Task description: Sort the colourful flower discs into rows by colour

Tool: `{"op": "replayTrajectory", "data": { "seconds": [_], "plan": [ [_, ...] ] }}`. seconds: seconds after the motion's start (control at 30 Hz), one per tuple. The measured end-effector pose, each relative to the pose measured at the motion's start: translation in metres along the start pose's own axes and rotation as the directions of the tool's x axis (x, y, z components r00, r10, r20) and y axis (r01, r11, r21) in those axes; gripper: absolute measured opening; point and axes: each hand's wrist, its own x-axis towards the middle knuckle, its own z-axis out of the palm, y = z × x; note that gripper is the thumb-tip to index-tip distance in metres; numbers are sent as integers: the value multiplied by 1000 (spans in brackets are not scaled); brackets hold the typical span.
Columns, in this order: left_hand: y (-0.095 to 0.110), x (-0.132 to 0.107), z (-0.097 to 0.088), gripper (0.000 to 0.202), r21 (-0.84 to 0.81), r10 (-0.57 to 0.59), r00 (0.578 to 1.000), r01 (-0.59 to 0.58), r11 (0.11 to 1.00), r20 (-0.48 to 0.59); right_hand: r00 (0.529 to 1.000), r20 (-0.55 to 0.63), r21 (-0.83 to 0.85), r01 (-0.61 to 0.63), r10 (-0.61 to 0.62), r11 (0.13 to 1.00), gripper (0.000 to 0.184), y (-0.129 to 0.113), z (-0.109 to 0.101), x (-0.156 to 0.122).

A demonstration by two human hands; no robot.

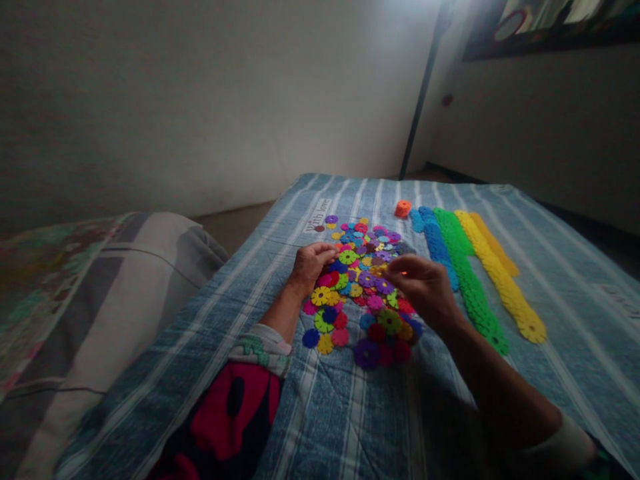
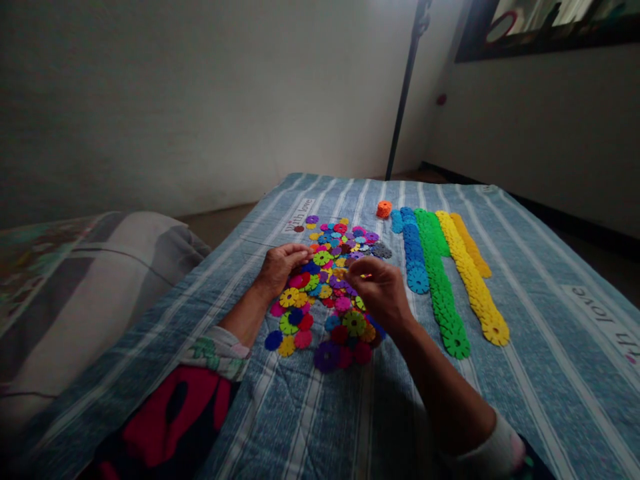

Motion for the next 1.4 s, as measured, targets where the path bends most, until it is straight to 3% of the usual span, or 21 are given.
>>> {"op": "replayTrajectory", "data": {
  "seconds": [0.07, 0.2, 0.37, 0.47, 0.6, 0.67, 0.77, 0.97, 1.2, 1.4],
  "plan": [
    [0, 0, 0, 17, -6, -7, 1000, 7, 1000, -4, 995, -17, 49, -99, 100, 994, 20, -7, -19, 6],
    [0, 1, 0, 18, -4, -9, 1000, 9, 1000, -9, 952, 230, 0, -206, 201, 979, 21, -12, -45, 9],
    [-1, 2, 0, 20, 1, -2, 1000, 2, 1000, -7, 911, 364, -218, -120, 195, 969, 14, -7, -51, 8],
    [0, 1, -1, 20, 14, -5, 1000, 5, 1000, -8, 936, 301, -274, -101, 185, 956, 9, -4, -49, 9],
    [0, 0, -1, 19, 13, -7, 1000, 7, 1000, -6, 990, 58, -308, -108, 132, 945, 11, -2, -48, 10],
    [-1, 0, 0, 18, 8, -6, 1000, 6, 1000, -2, 996, -33, -320, -90, 84, 943, 13, -2, -48, 10],
    [-1, 0, 0, 17, 0, -4, 1000, 4, 1000, -4, 996, -75, -328, -77, 55, 942, 13, -3, -45, 8],
    [-2, -1, 0, 16, -12, -39, 999, 38, 999, -38, 998, -2, -343, -58, 61, 938, 13, -2, -22, 1],
    [-5, 0, 1, 15, -85, -43, 998, 38, 996, -49, 968, 235, -319, -9, 88, 948, 15, -10, 32, -14],
    [-1, -2, 3, 9, -163, -75, 996, 67, 984, -44, 920, 371, -362, 16, 129, 932, 27, -25, 75, -3]
  ]
}}
